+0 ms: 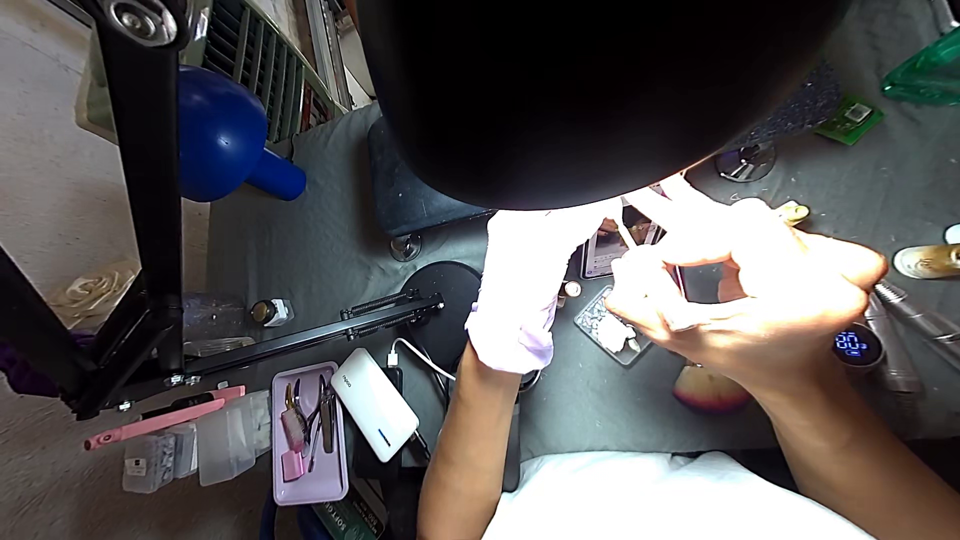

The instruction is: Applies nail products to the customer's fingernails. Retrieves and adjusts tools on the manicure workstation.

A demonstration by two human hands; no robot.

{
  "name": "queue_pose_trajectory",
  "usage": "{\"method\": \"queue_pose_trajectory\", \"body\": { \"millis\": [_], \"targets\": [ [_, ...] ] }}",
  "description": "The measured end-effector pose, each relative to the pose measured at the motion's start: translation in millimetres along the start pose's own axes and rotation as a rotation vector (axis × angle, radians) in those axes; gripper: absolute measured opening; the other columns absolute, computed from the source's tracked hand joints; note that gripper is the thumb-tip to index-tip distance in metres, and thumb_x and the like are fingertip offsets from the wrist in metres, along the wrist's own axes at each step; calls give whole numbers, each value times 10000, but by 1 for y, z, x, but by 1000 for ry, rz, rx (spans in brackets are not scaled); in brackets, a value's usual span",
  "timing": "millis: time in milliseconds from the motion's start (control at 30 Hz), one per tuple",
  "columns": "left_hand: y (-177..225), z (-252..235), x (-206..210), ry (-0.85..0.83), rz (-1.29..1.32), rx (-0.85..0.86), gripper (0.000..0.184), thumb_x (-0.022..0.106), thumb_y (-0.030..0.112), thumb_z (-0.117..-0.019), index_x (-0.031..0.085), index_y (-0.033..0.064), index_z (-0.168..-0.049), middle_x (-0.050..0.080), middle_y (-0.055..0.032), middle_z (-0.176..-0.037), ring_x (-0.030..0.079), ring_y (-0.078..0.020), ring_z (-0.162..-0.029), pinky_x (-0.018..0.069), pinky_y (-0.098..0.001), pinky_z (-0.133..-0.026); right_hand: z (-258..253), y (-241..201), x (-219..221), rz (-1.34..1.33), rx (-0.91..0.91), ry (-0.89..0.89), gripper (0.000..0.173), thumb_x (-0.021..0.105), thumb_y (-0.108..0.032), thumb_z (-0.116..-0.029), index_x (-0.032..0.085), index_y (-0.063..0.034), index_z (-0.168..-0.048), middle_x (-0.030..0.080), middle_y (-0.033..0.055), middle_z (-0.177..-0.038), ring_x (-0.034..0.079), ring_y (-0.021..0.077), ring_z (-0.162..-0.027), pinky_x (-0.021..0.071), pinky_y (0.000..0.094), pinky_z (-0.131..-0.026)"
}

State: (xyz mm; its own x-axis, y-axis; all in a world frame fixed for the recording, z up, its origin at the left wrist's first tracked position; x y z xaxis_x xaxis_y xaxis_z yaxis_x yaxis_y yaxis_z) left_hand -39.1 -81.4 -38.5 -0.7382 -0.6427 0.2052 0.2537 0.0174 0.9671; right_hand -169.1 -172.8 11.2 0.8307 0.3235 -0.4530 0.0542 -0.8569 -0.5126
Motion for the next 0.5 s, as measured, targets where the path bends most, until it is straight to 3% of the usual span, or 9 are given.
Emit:
{"method": "queue_pose_trajectory", "body": {
  "millis": [167,300,433,500],
  "targets": [
    [-3,0,-1,6,11,-27,91,627,95,-974,656,163,-1027,616,39,-787,557,7,-583,465,-130,-495,1,0,0,-7,-1,-3,224,730,-196,-888,628,-3,-837,750,229,-1144,719,195,-1144,562,259,-949],
    [0,-1,0,-11,27,-14,97,612,92,-978,663,151,-1036,640,28,-822,593,-8,-636,495,-147,-535,2,0,-1,-63,-15,-36,203,716,-171,-890,598,-23,-813,738,229,-1190,690,232,-1221,558,286,-1017],
    [0,-2,0,13,-11,-25,69,622,114,-973,660,158,-1009,604,33,-755,530,1,-543,444,-136,-466,-1,3,-6,-71,14,7,223,741,-201,-873,601,-29,-847,767,151,-1036,732,117,-1036,583,246,-887],
    [0,-2,0,21,-32,-26,60,621,120,-975,654,159,-1007,587,33,-732,500,1,-512,421,-133,-444,-4,2,-6,-17,19,24,233,736,-213,-882,597,-29,-849,769,155,-1028,735,116,-1026,576,240,-872]
  ]
}}
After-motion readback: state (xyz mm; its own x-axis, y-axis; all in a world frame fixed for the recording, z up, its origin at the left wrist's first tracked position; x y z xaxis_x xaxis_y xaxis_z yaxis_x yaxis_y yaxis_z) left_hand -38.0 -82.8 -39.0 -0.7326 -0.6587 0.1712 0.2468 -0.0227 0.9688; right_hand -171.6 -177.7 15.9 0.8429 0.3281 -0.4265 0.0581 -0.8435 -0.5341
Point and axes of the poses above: each hand's wrist, its own z-axis away from the middle knuckle, its own x-axis out of the palm, y = z × x, the point moved 8 cm from there along -z, towards the middle knuckle
